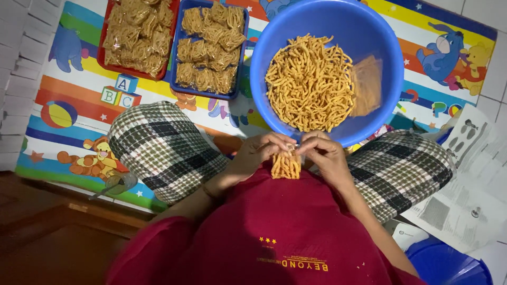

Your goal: Packaging fried noodle snacks into plastic bags.

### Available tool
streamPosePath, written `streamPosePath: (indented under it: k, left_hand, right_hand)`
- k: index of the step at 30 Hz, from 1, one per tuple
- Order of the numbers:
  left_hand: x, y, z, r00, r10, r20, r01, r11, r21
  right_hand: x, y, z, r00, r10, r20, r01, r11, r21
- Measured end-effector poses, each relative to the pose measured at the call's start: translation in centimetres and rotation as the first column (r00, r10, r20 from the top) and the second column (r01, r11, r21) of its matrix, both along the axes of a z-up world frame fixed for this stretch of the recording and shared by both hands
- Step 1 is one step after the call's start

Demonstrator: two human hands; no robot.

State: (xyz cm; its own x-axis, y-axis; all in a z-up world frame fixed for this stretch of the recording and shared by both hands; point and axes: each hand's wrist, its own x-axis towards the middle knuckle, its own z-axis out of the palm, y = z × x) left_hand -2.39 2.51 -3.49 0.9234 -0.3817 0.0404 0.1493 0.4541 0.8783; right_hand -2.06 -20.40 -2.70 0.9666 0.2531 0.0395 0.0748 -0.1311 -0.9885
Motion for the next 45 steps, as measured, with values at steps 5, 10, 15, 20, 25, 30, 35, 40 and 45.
streamPosePath:
  k: [5,10,15,20,25,30,35,40,45]
  left_hand:
    - [-0.1,0.2,-1.7,1.000,-0.021,0.021,0.021,1.000,0.003]
    - [0.2,0.6,2.9,0.994,-0.076,-0.076,0.074,0.997,-0.028]
    - [0.1,0.5,2.7,1.000,-0.009,0.021,0.005,0.983,0.185]
    - [0.8,0.4,3.2,0.974,0.097,-0.203,-0.080,0.993,0.091]
    - [1.2,-0.8,1.8,0.915,0.151,-0.375,-0.151,0.988,0.032]
    - [2.1,-1.2,-1.4,0.937,0.113,-0.331,-0.177,0.970,-0.168]
    - [1.8,0.4,1.3,0.986,0.165,-0.005,-0.166,0.986,-0.020]
    - [2.0,1.1,0.5,0.972,0.227,0.061,-0.230,0.972,0.043]
    - [4.7,4.1,6.2,0.820,0.527,0.226,-0.568,0.797,0.205]
  right_hand:
    - [0.2,-0.3,-0.4,0.998,0.053,0.043,-0.053,0.999,0.001]
    - [0.2,-0.7,-1.8,0.990,0.087,0.115,-0.082,0.996,-0.042]
    - [-0.4,-1.0,0.2,0.970,0.113,0.214,-0.071,0.978,-0.197]
    - [-0.1,-1.0,5.5,0.914,0.253,0.318,-0.099,0.898,-0.429]
    - [0.8,2.0,7.0,0.806,0.463,0.370,-0.205,0.803,-0.559]
    - [2.4,3.4,6.4,0.891,0.280,0.358,-0.162,0.932,-0.326]
    - [3.1,4.5,6.4,0.962,0.135,0.236,-0.088,0.976,-0.199]
    - [3.6,5.7,7.2,0.990,0.093,0.109,-0.081,0.991,-0.107]
    - [4.4,6.2,7.3,0.998,0.042,0.044,-0.049,0.984,0.169]
